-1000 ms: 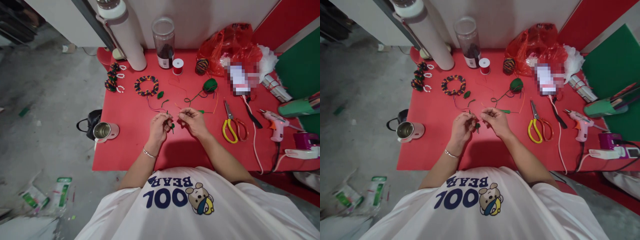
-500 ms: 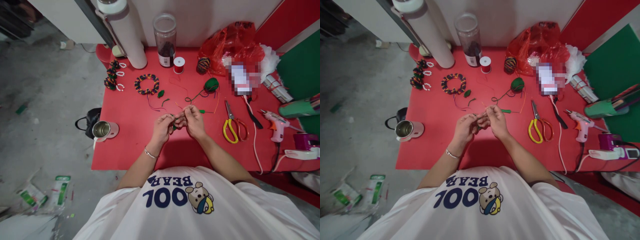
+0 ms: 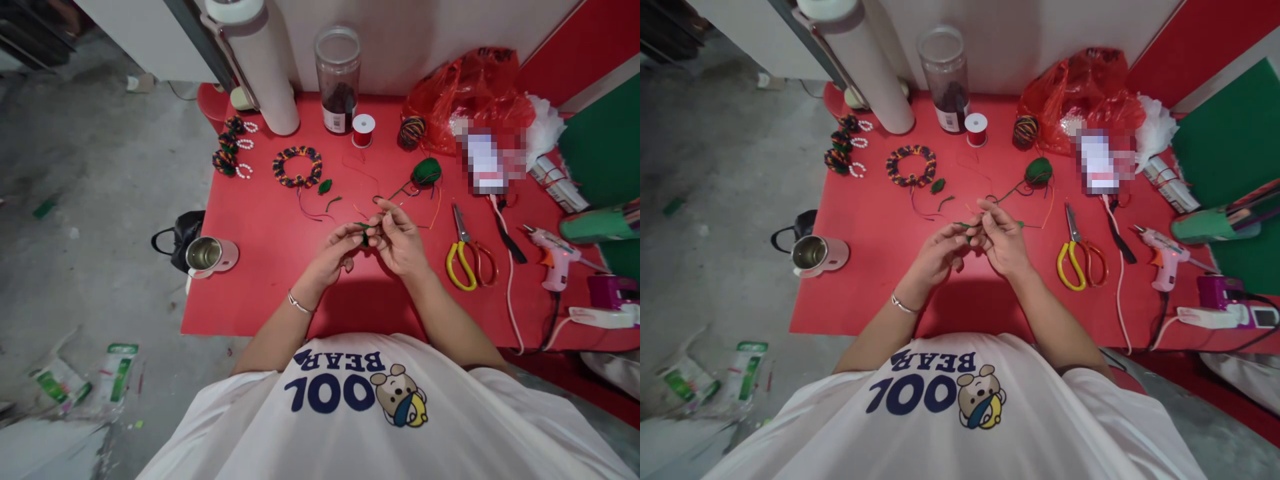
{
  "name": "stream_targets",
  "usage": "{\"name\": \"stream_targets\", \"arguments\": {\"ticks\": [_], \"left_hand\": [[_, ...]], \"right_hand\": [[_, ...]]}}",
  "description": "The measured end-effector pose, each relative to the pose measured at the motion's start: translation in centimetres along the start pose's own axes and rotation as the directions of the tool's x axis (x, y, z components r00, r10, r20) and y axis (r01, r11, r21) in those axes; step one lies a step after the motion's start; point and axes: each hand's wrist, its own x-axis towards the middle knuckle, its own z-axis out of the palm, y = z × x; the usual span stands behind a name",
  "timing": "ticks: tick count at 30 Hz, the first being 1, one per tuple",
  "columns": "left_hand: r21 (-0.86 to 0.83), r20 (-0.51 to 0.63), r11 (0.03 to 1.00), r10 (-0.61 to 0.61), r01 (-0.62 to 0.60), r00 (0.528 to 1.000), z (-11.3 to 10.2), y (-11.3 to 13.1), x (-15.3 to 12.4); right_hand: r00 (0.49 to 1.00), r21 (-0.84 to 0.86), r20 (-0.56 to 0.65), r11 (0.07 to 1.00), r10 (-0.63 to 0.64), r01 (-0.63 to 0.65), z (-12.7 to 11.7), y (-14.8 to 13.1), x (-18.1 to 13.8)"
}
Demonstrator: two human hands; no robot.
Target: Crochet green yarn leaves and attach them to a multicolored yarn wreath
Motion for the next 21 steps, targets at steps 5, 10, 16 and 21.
{"name": "stream_targets", "arguments": {"ticks": [5,10,16,21], "left_hand": [[-0.025,0.017,1.0,-0.018,0.018,1.0,0.2,-0.1,-0.1],[0.037,-0.112,0.996,0.087,-0.084,0.99,-0.1,-0.5,0.2],[0.045,-0.184,0.99,0.141,-0.135,0.973,-0.1,0.0,0.2],[0.062,-0.198,0.986,0.167,-0.157,0.966,-0.3,-0.2,0.2]], "right_hand": [[0.999,0.09,-0.014,0.996,0.029,-0.028,-0.1,-0.4,-0.1],[0.994,0.052,-0.104,0.998,0.042,-0.037,-0.1,-0.6,0.2],[0.965,0.026,-0.259,0.999,-0.034,0.042,-0.6,-0.6,1.0],[0.954,0.04,-0.297,0.998,-0.042,0.056,-0.9,-1.0,1.2]]}}
